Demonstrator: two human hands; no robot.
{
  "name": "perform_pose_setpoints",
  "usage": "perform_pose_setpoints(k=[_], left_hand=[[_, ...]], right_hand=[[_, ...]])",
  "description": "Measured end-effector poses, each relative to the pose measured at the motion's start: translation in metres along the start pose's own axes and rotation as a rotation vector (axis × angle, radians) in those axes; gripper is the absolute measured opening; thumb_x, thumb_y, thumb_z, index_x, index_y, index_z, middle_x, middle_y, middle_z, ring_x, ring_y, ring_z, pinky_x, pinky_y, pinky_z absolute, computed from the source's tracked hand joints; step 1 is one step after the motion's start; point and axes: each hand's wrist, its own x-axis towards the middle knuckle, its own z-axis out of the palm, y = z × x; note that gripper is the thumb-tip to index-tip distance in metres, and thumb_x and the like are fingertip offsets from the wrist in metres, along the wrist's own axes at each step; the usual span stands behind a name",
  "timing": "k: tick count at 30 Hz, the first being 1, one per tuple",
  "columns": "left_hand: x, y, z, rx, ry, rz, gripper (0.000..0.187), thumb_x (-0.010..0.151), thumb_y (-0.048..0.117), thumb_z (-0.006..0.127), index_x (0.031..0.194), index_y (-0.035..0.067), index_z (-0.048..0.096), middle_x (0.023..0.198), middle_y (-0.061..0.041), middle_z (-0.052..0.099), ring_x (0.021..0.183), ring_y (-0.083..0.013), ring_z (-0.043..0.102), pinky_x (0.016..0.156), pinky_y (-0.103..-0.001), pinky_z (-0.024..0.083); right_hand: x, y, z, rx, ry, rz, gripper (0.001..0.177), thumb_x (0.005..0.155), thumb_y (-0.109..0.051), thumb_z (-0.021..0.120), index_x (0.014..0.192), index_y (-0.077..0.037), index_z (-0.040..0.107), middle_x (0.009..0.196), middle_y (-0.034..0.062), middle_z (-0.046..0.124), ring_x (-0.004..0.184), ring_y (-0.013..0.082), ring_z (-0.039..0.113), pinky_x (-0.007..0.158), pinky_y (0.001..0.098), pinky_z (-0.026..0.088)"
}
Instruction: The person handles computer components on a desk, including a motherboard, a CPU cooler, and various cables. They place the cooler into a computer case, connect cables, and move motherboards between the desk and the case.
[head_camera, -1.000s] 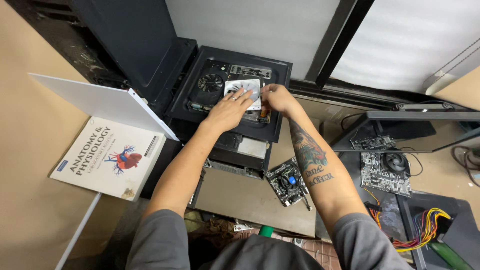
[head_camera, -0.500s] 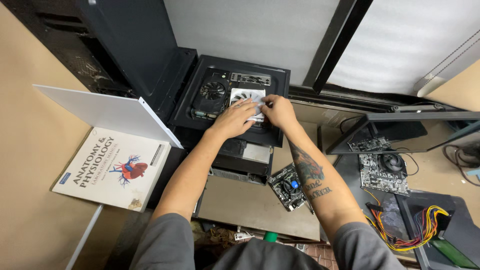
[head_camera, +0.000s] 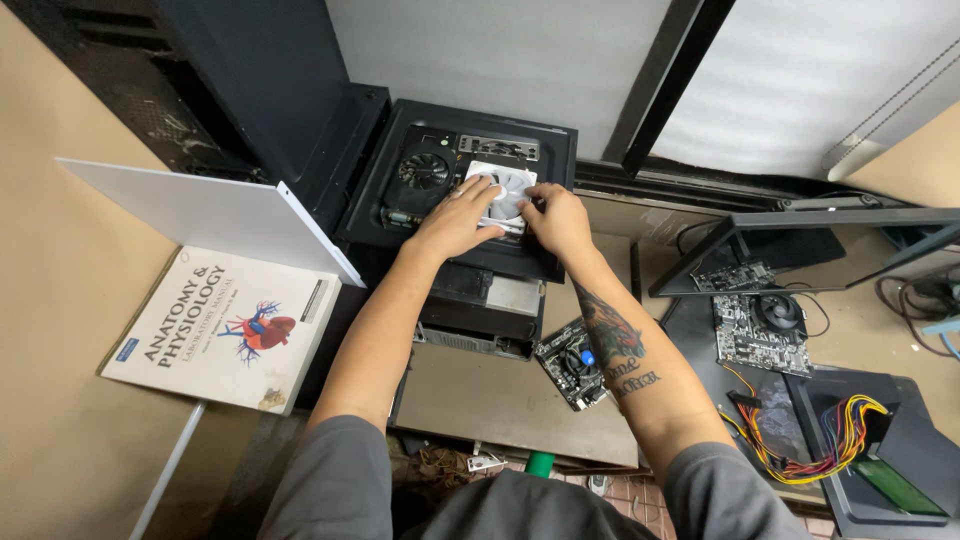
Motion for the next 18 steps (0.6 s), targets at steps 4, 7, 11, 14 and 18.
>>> perform_pose_setpoints(k=[4, 7, 11, 14, 18], left_hand=[[-0.002, 0.003, -0.002, 0.069, 0.071, 0.042, 0.076, 0.087, 0.045, 0.077, 0.147, 0.009, 0.048, 0.158, -0.02, 0.04, 0.149, -0.0366, 0.033, 0.118, -0.047, 0.028], [-0.005, 0.008, -0.01, 0.14, 0.112, -0.005, 0.085, 0.082, 0.049, 0.079, 0.147, 0.006, 0.046, 0.155, -0.023, 0.04, 0.146, -0.0373, 0.033, 0.119, -0.052, 0.02], [-0.013, 0.003, -0.022, 0.124, 0.035, -0.178, 0.091, 0.079, 0.05, 0.081, 0.148, 0.004, 0.045, 0.149, -0.02, 0.05, 0.145, -0.0328, 0.038, 0.123, -0.054, 0.014], [-0.018, -0.004, -0.018, 0.142, 0.028, -0.201, 0.078, 0.085, 0.048, 0.078, 0.146, 0.007, 0.051, 0.144, -0.016, 0.06, 0.147, -0.0302, 0.042, 0.128, -0.054, 0.012], [-0.02, -0.002, -0.015, 0.143, 0.081, -0.194, 0.069, 0.086, 0.043, 0.077, 0.141, 0.007, 0.057, 0.142, -0.013, 0.062, 0.148, -0.0313, 0.041, 0.126, -0.057, 0.01]], right_hand=[[-0.003, -0.004, -0.007, 0.027, 0.006, -0.077, 0.033, 0.09, -0.031, 0.076, 0.112, -0.008, 0.077, 0.124, 0.0144, 0.069, 0.113, 0.0345, 0.066, 0.094, 0.0417, 0.053], [-0.006, -0.004, -0.012, 0.058, -0.027, -0.118, 0.035, 0.089, -0.032, 0.076, 0.115, -0.009, 0.076, 0.132, 0.0146, 0.066, 0.119, 0.0355, 0.062, 0.097, 0.042, 0.051], [-0.011, 0.001, -0.02, 0.068, -0.068, -0.171, 0.037, 0.088, -0.032, 0.077, 0.118, -0.009, 0.075, 0.137, 0.0157, 0.064, 0.124, 0.0381, 0.059, 0.104, 0.0447, 0.047], [-0.015, 0.003, -0.02, 0.053, -0.102, -0.18, 0.039, 0.086, -0.033, 0.079, 0.117, -0.01, 0.075, 0.139, 0.0148, 0.064, 0.126, 0.0385, 0.058, 0.106, 0.0455, 0.045], [-0.021, 0.002, -0.022, 0.088, -0.087, -0.188, 0.042, 0.086, -0.034, 0.079, 0.119, -0.01, 0.074, 0.14, 0.0151, 0.064, 0.127, 0.0381, 0.058, 0.107, 0.0455, 0.045]])
